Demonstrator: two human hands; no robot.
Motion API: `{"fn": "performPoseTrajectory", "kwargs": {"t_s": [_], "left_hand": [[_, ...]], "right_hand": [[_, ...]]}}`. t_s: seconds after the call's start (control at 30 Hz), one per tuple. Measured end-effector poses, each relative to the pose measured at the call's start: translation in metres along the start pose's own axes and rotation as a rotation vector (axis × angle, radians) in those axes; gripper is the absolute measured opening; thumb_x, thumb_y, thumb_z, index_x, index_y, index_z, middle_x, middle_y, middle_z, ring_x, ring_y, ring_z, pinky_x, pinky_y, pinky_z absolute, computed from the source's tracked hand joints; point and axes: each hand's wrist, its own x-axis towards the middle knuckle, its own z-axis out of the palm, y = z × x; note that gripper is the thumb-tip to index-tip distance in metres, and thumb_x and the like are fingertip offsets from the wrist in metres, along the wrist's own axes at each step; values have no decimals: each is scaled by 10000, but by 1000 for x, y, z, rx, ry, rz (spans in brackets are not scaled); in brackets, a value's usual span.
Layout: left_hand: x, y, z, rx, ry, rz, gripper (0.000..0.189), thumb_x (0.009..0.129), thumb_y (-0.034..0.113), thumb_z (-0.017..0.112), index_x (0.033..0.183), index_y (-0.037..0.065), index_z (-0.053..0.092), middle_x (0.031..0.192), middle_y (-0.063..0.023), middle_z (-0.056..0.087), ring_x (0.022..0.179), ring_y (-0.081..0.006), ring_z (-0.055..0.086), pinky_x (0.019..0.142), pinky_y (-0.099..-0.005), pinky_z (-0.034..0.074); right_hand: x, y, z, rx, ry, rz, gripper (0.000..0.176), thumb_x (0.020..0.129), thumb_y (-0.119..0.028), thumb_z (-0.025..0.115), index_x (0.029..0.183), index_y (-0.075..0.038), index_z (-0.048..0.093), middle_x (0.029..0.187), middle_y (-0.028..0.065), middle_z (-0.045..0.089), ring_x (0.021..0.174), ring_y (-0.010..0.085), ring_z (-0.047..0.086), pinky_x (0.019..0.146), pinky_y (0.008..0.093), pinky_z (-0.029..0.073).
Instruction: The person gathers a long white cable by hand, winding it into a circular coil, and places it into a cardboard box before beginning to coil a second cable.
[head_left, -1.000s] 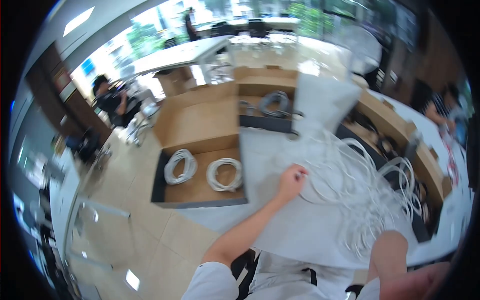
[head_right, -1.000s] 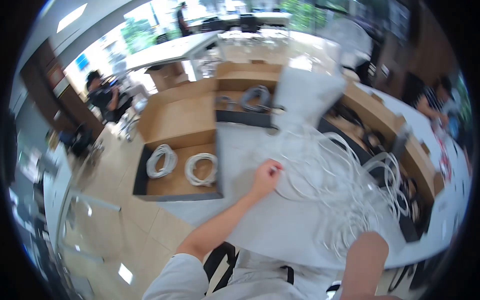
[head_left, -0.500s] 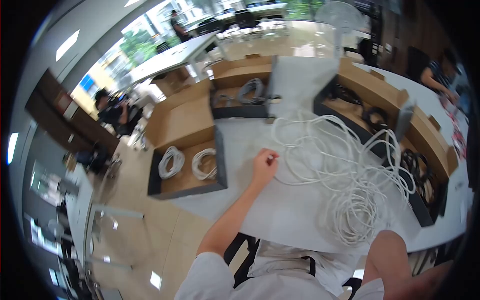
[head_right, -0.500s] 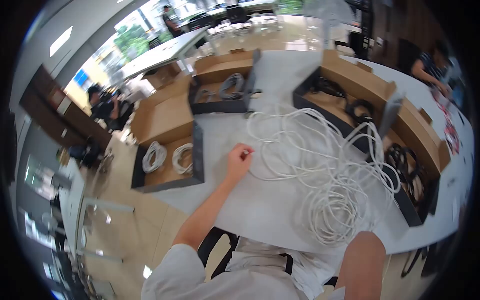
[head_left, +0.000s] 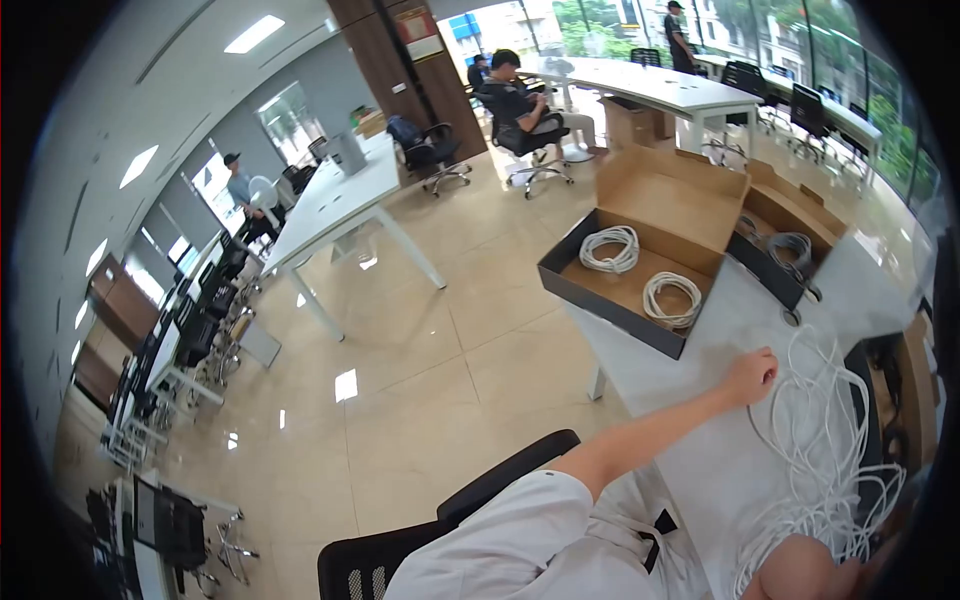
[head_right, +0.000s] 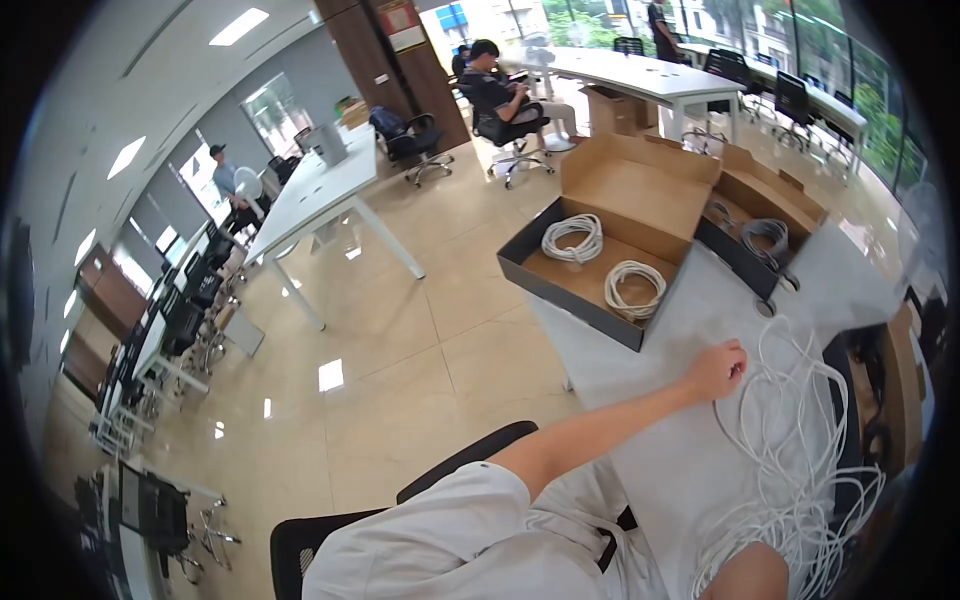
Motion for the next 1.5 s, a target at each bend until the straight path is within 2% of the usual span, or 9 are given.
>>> {"fn": "performPoseTrajectory", "kwargs": {"t_s": [0.67,0.8,1.0,1.13,1.2,1.27,1.3,1.4,1.5], "left_hand": [[2,5,-13,-97,4,-58,91,678,-17,572,727,51,537,758,-82,528,612,-262,548,550,-353,435],[-1,4,-13,-75,-19,-1,92,689,-13,580,749,50,550,775,-87,541,639,-283,554,564,-350,441],[-1,16,-21,-147,42,12,101,693,-33,581,741,55,572,747,-55,540,517,-159,496,487,-270,394],[0,16,-11,-182,31,-22,122,661,-5,614,732,88,580,764,-44,564,542,-183,513,522,-294,390],[8,23,-9,-171,68,129,166,654,-99,552,731,45,578,789,-72,559,588,-157,529,489,-241,398],[22,43,-9,-80,93,305,191,611,-81,575,739,62,578,798,-106,550,836,-261,547,708,-355,447],[28,58,-9,-108,94,326,197,599,-62,594,752,60,571,826,-116,548,866,-286,535,788,-393,414],[52,107,-9,-159,-3,388,193,649,-16,584,834,39,582,935,-144,512,842,-268,510,751,-345,405],[70,164,-1,-317,-192,450,166,694,-5,562,858,17,578,884,-133,544,796,-239,529,692,-307,413]], "right_hand": [[-2,45,9,-95,-22,144,242,704,-190,735,705,-74,523,731,43,507,634,193,463,576,315,337],[-4,38,6,-151,-6,144,249,696,-183,744,691,-74,519,728,39,505,632,187,458,567,313,331],[-8,11,-8,-284,45,115,261,684,-171,757,670,-75,515,725,34,502,629,179,451,554,310,323],[-14,-14,-21,-396,95,98,270,676,-164,765,657,-75,511,723,30,499,627,173,446,546,308,317],[-15,-28,-27,-453,121,77,274,672,-160,769,650,-75,510,722,28,498,626,170,443,542,307,315],[-18,-46,-29,-521,160,40,279,668,-156,774,643,-75,508,721,26,497,625,167,441,537,306,312],[-20,-52,-31,-549,182,20,281,666,-155,776,639,-75,507,720,25,497,624,166,440,535,305,310],[-22,-73,-44,-594,240,-36,288,660,-149,782,629,-76,505,719,22,495,623,161,436,529,304,306],[-26,-100,-54,-668,326,-94,296,654,-143,788,618,-76,502,717,19,493,621,157,432,522,302,302]]}}
